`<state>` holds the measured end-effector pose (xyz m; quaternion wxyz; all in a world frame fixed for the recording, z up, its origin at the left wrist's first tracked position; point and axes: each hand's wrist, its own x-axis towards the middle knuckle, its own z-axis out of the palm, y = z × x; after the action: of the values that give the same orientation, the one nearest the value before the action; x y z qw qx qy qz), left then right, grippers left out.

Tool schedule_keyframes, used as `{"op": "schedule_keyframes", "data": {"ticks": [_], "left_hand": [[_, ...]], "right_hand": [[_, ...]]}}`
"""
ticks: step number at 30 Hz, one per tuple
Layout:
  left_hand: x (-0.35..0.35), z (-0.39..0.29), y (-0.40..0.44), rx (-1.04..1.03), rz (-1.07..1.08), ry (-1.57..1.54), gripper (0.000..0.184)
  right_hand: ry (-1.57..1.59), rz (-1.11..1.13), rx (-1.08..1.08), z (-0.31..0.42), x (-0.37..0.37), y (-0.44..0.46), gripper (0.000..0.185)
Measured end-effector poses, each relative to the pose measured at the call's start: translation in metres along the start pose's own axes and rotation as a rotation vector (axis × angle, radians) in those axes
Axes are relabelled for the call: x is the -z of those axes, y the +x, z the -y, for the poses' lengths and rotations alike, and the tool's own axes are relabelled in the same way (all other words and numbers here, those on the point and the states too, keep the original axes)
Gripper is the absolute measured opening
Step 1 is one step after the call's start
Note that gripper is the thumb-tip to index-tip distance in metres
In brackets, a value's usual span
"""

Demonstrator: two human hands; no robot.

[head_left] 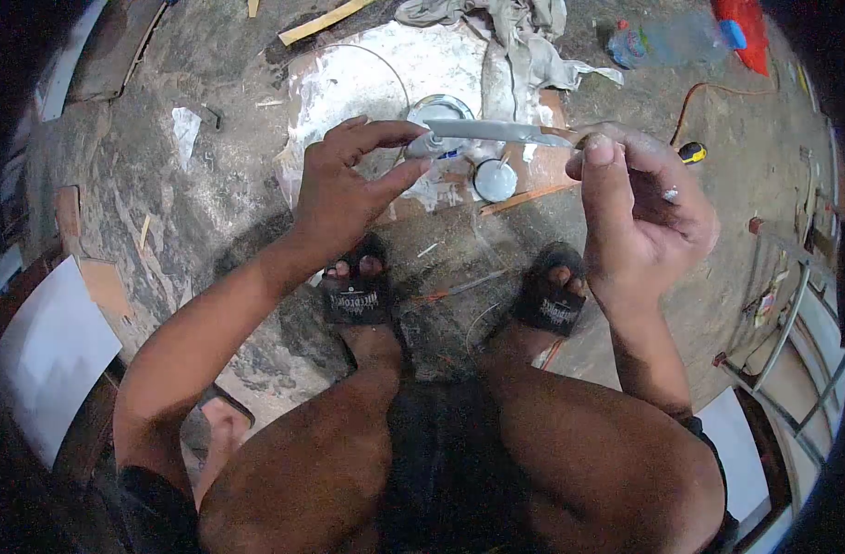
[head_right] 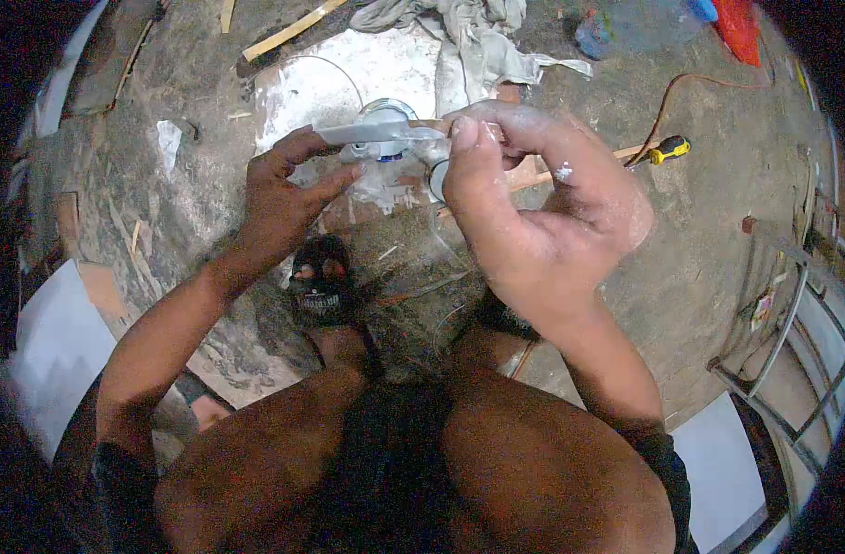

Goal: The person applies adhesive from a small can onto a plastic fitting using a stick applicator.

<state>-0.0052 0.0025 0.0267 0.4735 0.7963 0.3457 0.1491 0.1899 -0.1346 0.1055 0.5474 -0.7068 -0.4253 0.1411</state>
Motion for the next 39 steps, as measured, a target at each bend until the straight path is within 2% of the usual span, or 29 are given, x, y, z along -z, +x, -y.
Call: {"op": "schedule_keyframes", "data": {"ticks": [2, 21, 25, 30, 33, 39], "left_hand": [[0.0008, -0.0023, -0.0002, 0.034, -0.001, -0.022, 0.032], [-0.0011, -0.0019, -0.0008, 0.06, -0.008, -0.072, 0.031], [0.0014, -0.0033, 0.0002, 0.042, 0.017, 0.017, 0.032], [-0.0005, -0.0052, -0.0005, 0.067, -0.001, -0.065, 0.031], [-0.0021, -0.0048, -0.0005, 0.108, -0.01, -0.136, 0.03], [0.0003, -0.006, 0.0012, 0.051, 0.001, -0.03, 0.029]], "right_hand": [[0.039, -0.064, -0.015, -0.0005, -0.0044, 0.0016, 0.004], [0.015, -0.07, -0.007, 0.0037, -0.0041, 0.0002, 0.003], [0.01, -0.064, -0.009, 0.0035, -0.0037, 0.0006, 0.002], [-0.025, 0.04, 0.086, -0.0007, 0.0024, -0.0003, 0.009], [-0.025, 0.041, 0.066, 0.0018, 0.0024, -0.0004, 0.009], [-0.073, 0.052, 0.143, -0.0037, 0.0021, -0.0005, 0.008]]}}
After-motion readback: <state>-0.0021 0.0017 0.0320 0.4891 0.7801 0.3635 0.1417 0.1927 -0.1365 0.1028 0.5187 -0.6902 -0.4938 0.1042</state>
